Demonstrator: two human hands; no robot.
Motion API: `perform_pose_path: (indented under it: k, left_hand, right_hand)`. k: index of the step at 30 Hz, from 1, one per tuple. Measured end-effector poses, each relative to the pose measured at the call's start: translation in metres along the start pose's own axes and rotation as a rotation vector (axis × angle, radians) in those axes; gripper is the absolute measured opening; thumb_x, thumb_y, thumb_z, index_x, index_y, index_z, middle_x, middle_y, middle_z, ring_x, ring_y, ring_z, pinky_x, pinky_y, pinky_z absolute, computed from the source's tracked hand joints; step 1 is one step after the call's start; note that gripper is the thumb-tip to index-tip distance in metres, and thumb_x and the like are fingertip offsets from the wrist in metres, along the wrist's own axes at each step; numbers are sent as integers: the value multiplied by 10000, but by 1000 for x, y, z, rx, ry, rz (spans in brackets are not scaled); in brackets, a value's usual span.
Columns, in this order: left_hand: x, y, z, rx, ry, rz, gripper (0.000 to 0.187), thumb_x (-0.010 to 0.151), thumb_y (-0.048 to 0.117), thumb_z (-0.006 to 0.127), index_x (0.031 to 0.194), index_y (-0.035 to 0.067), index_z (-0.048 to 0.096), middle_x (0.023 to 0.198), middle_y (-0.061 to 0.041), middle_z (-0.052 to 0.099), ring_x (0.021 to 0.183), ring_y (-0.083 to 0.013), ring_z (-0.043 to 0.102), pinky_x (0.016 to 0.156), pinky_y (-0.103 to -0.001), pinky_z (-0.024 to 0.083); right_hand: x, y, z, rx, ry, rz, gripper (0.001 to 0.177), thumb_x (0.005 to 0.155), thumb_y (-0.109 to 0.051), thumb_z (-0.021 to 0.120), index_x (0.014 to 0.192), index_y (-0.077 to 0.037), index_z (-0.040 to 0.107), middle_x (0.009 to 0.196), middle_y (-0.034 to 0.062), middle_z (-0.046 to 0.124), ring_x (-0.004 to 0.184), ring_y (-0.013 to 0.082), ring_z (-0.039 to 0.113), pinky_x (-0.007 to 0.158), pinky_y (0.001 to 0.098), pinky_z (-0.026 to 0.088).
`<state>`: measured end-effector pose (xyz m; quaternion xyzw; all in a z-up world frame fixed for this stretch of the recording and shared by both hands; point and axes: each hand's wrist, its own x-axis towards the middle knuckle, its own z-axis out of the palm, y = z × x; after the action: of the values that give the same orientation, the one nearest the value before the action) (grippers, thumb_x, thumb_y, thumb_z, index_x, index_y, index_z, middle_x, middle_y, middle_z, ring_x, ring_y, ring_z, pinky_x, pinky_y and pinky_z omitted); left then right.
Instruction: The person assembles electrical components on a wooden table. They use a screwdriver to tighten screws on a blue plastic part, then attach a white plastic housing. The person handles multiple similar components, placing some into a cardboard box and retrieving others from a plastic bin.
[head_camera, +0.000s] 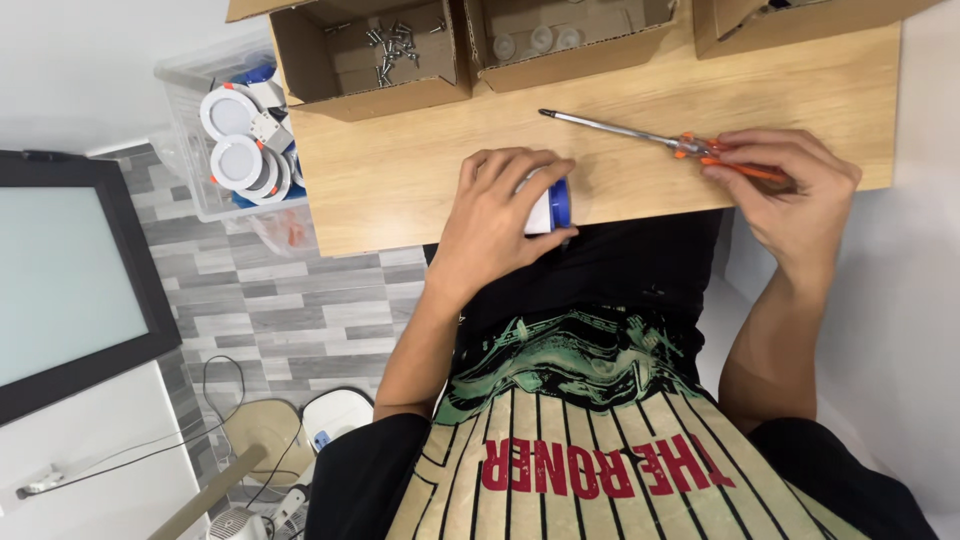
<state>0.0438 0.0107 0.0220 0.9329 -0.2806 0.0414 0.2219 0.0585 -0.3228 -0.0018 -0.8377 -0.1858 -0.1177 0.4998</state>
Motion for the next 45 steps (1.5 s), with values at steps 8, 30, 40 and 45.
perform_pose_path:
  k: [8,30,40,45]
  left_hand:
    - [-6,6,-17,-191,144,-28,623,966,552,869,1403,158,664,1430,-53,697,1298,-286,645,1129,-471,447]
    - [-11,-31,-21,-452,307,-37,534,1033,293,899,1446,106,618,1460,-192,524,1370,-403,649,1171,-533,643]
    - [-30,-22,-11,-696,478,-96,501,1079,531,676,1359,116,646,1411,-233,542,1334,-397,587,1111,-518,564]
    - [-43,-3,24,-1444,490,78,478,1080,533,726,1402,228,550,1423,-181,587,1244,-339,640,1033,-528,632]
  right_hand:
    - [-2,-2,0,-8,8,-36,185,1073,197,958,1129,147,789,1198,331,791,1161,405,774,1063,443,626]
    - [4,12,10,-110,22,-22,229,1051,142,1017,1076,116,790,1162,287,812,1123,391,777,1073,453,555]
    - [2,14,12,-147,34,-38,221,1032,97,1016,1089,113,803,1176,295,810,1130,413,758,1083,486,563]
    - [4,-3,18,-207,184,-218,149,1065,49,806,1086,191,763,1195,367,724,1164,533,669,1082,617,579]
